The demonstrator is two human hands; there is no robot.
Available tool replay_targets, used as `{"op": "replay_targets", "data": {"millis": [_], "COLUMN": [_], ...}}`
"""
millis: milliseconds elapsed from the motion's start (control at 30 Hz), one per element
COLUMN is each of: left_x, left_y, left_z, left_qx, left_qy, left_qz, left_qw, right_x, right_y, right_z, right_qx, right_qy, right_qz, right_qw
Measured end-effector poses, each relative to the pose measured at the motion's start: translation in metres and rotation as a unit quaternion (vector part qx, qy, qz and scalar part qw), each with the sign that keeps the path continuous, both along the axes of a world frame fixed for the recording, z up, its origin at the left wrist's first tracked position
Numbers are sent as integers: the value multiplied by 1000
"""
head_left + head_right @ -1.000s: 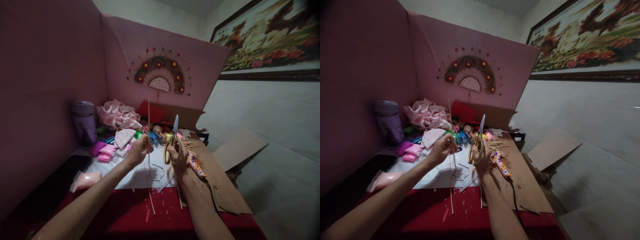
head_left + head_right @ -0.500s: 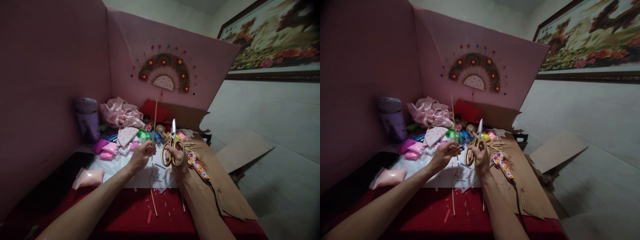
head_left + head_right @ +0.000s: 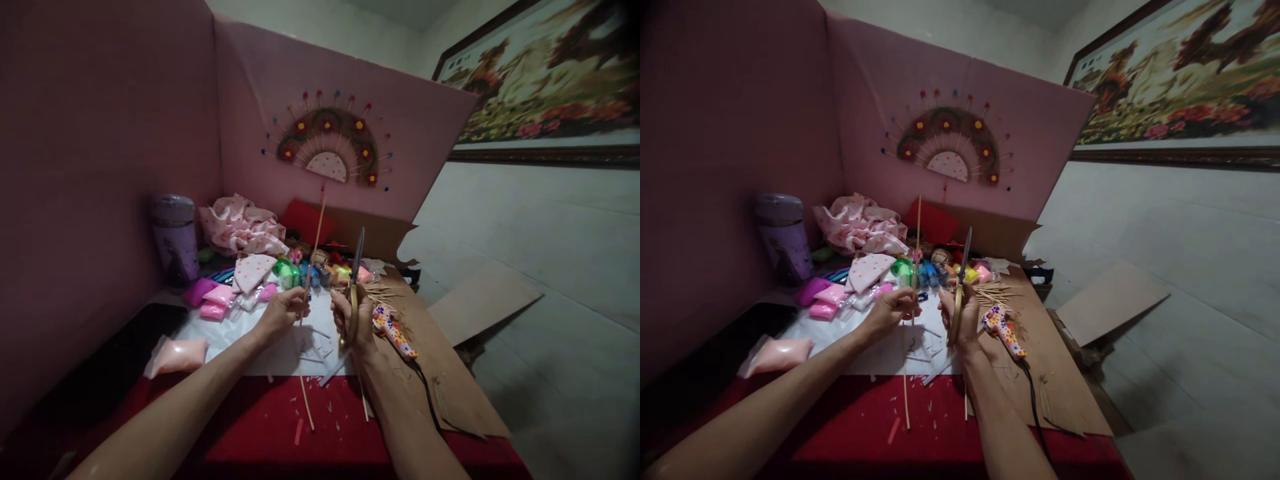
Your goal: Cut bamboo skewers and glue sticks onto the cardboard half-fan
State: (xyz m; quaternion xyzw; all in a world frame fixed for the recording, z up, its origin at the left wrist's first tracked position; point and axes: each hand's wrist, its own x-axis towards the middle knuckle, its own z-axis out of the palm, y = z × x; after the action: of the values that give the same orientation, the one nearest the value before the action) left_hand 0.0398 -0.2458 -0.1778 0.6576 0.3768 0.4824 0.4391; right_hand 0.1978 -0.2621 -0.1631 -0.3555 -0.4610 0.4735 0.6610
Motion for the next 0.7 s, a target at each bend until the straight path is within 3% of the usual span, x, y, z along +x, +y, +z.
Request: {"op": "replay_targets", "data": {"millis": [100,300,467,700], "left_x": [0,0,2,6], "left_y": [-2,-3,-5,-17], "left_z": [1,0,0,14], "left_qx": [16,-21,-22,-47], "left_qy": [-13,0,-16,-48], "left_qz": [12,-10,-3,-12], "left_qw": [1000,1000,1000,998], "right_x": [-5,-10,-12,-14], "right_y": [-1,-3,-6,-8], "right_z": [-2,-6,-6,-7], "right_qx": [30,60,62,56], "right_qy": [-25,-59,-60,-86], "right_qz": [-18,-46,-14,-5], "right_qw": [999,995,996,995]}}
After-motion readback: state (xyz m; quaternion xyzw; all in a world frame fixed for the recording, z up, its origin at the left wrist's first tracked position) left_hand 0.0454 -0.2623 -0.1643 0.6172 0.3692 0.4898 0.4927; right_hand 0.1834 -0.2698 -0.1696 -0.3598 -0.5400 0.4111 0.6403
